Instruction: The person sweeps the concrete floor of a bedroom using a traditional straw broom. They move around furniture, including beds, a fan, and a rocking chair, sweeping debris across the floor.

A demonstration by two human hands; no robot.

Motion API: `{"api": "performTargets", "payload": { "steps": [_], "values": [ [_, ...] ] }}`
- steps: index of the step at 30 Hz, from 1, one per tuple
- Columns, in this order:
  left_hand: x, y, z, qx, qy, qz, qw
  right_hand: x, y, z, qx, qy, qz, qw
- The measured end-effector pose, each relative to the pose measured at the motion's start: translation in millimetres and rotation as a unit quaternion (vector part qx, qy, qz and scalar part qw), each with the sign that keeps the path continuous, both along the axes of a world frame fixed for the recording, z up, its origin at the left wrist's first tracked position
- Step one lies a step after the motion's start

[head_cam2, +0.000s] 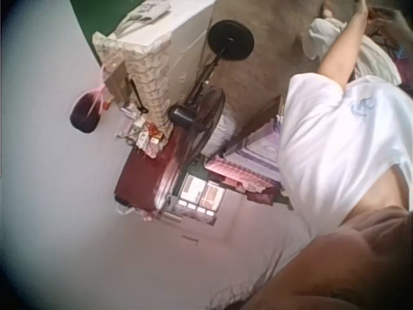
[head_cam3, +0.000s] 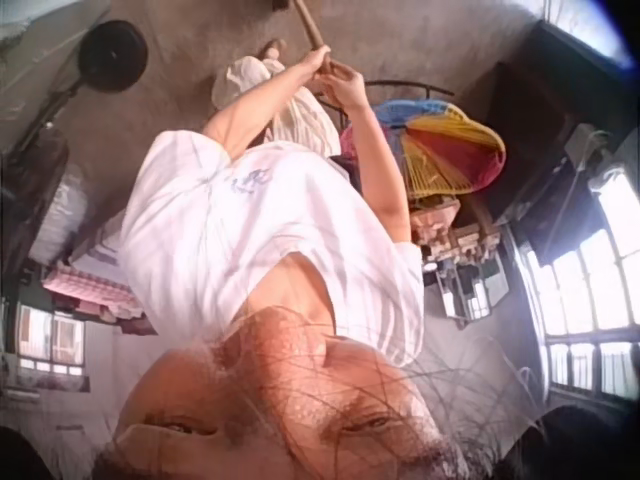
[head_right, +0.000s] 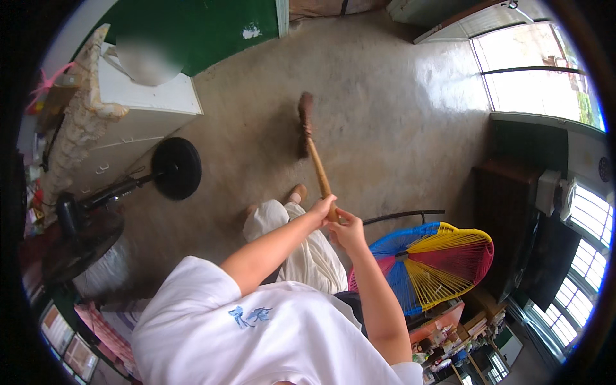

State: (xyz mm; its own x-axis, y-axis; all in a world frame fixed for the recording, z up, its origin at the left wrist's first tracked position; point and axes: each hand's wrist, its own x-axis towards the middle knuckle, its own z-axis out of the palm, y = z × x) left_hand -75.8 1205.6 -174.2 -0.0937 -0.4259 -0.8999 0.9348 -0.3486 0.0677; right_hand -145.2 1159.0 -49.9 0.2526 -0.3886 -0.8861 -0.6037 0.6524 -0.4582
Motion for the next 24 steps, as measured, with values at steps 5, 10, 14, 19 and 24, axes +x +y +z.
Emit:
{"api": "performTargets", "payload": {
  "steps": [5, 10, 14, 19, 24],
  "values": [
    [81.9, 43.9, -9.6, 0.040, -0.107, 0.054, 0.992, 75.8, 15.2, -5.5, 0.099, -0.090, 0.020, 0.991],
    [174.3, 89.1, -36.7, 0.150, -0.163, 0.136, 0.966, 178.8, 34.7, -34.4, 0.171, -0.045, 0.158, 0.972],
    [238.8, 116.4, -80.8, 0.162, -0.086, 0.200, 0.962, 247.0, 49.1, -80.3, 0.149, -0.043, 0.214, 0.965],
    [255.7, 90.3, -110.2, 0.167, -0.016, 0.161, 0.973, 283.6, 24.9, -88.8, 0.033, 0.024, 0.305, 0.952],
    [246.2, 29.2, -81.9, 0.169, -0.073, 0.118, 0.976, 289.9, -13.8, -50.2, -0.008, 0.100, 0.279, 0.955]
  ]
}}
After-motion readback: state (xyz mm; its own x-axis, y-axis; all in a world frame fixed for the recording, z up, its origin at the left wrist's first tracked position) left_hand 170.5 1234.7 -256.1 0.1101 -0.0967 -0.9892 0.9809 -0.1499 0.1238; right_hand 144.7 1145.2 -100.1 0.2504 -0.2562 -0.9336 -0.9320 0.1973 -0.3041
